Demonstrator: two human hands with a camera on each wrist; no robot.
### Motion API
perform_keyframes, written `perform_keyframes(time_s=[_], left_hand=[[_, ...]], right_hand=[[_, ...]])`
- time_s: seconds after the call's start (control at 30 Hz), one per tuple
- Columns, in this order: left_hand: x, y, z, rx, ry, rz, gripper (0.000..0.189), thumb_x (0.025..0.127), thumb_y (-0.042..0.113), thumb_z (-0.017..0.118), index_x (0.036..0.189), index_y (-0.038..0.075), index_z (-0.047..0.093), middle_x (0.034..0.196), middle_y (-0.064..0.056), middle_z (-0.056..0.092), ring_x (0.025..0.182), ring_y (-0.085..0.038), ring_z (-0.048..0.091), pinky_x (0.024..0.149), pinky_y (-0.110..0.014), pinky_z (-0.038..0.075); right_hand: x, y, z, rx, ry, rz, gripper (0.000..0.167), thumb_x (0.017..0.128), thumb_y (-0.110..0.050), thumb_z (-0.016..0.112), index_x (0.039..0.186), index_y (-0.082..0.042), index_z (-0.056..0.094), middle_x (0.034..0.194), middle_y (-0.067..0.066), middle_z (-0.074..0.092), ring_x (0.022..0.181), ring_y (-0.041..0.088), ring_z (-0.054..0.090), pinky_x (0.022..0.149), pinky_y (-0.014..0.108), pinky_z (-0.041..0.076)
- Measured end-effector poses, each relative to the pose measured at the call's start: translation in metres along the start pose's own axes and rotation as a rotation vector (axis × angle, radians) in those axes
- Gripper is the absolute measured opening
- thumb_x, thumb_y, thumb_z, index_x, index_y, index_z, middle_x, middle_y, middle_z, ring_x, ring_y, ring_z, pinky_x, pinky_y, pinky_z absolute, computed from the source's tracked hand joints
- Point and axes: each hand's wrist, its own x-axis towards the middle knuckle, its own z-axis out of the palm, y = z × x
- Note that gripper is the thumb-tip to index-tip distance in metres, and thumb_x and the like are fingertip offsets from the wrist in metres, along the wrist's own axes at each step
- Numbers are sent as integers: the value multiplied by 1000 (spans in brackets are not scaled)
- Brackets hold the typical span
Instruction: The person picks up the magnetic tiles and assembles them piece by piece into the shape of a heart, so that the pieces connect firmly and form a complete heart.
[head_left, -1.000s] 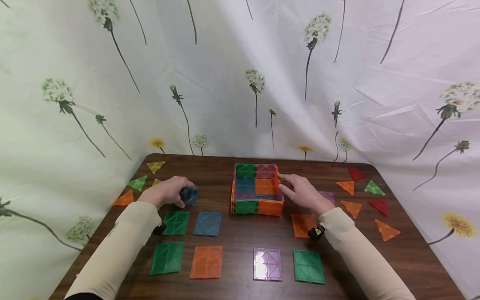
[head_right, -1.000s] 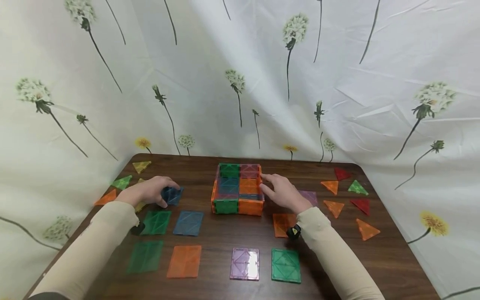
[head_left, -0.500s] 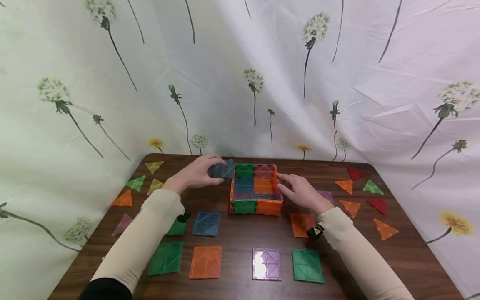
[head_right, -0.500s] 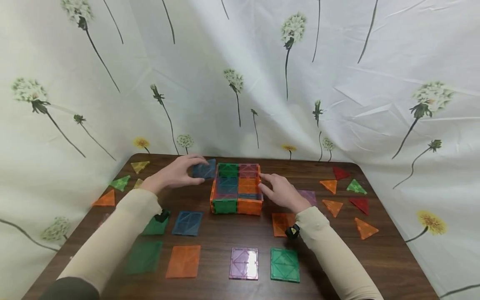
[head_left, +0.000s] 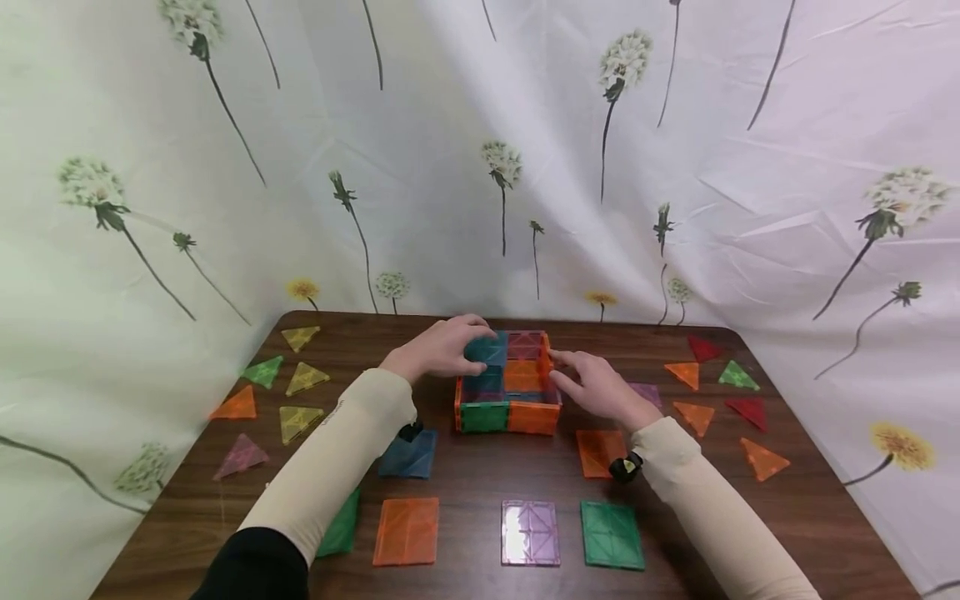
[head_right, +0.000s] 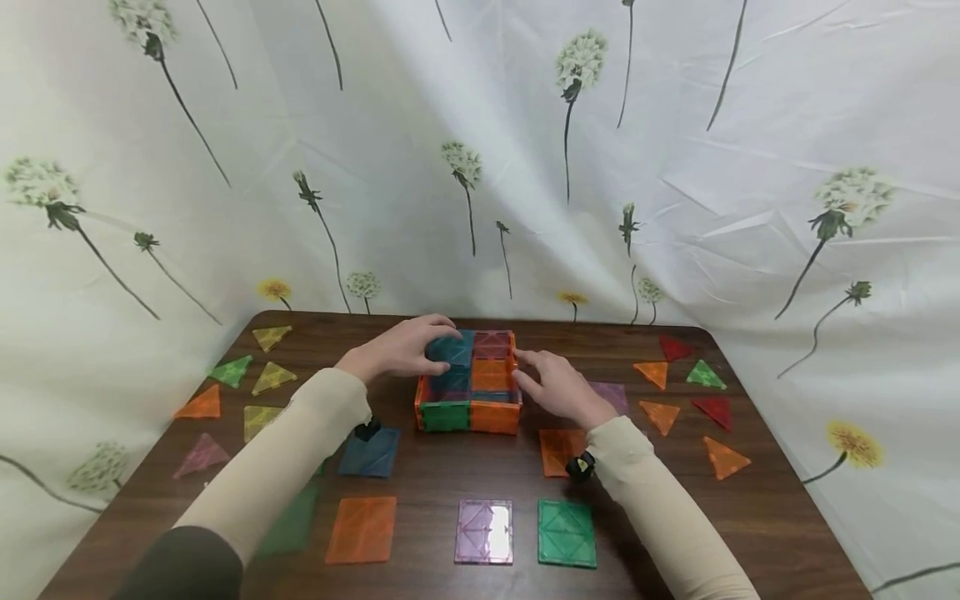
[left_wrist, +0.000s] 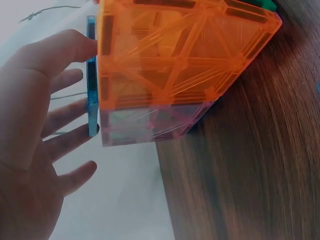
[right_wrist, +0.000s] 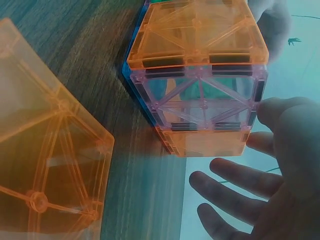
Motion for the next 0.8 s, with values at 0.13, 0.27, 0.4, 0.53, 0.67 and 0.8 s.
perform_keyframes(time_s=[0.13, 0.27, 0.4, 0.53, 0.67, 0.8], left_hand=[[1, -2, 3, 10, -8, -24, 57, 100, 35, 73, 150, 14, 58, 157, -14, 48, 140, -35, 50, 114, -54, 44], [2, -4, 4, -5, 5, -21, 58, 99, 36, 73, 150, 13, 58, 157, -14, 48, 142, -36, 47, 116, -55, 42], [3, -7, 4, -19, 20, -2, 59, 100, 36, 73, 151, 12, 57, 158, -14, 48, 144, -37, 44, 118, -56, 39], [-1, -12, 7, -91, 61, 2, 60, 100, 38, 72, 152, 11, 55, 160, -16, 45, 147, -38, 41, 120, -58, 36], [-10, -20, 15, -251, 163, -46, 58, 103, 36, 69, 152, 10, 54, 161, -16, 43, 147, -37, 41, 119, -59, 36], [-18, -27, 26, -426, 239, -95, 52, 106, 30, 65, 152, 8, 55, 158, -16, 46, 140, -37, 51, 115, -58, 43]], right_hand=[[1, 0, 1, -1, -6, 0, 54, 110, -34, 57, 156, -6, 51, 144, 14, 63, 125, 31, 64, 106, 55, 51], [1, 0, 0, -3, 2, 5, 54, 110, -35, 57, 155, -7, 51, 142, 14, 64, 123, 30, 65, 105, 55, 52], [1, -1, -1, -7, 5, 1, 54, 110, -35, 57, 155, -6, 51, 142, 14, 65, 123, 30, 65, 105, 55, 51], [2, -1, -1, -1, 3, 10, 54, 110, -36, 57, 156, -8, 51, 141, 13, 65, 123, 30, 65, 106, 55, 51], [2, 0, 1, 1, 3, 7, 55, 110, -37, 57, 156, -7, 50, 142, 14, 65, 124, 30, 65, 106, 55, 51], [1, 1, 0, 4, 1, 4, 54, 110, -35, 57, 156, -7, 51, 142, 14, 65, 124, 30, 65, 107, 55, 51]])
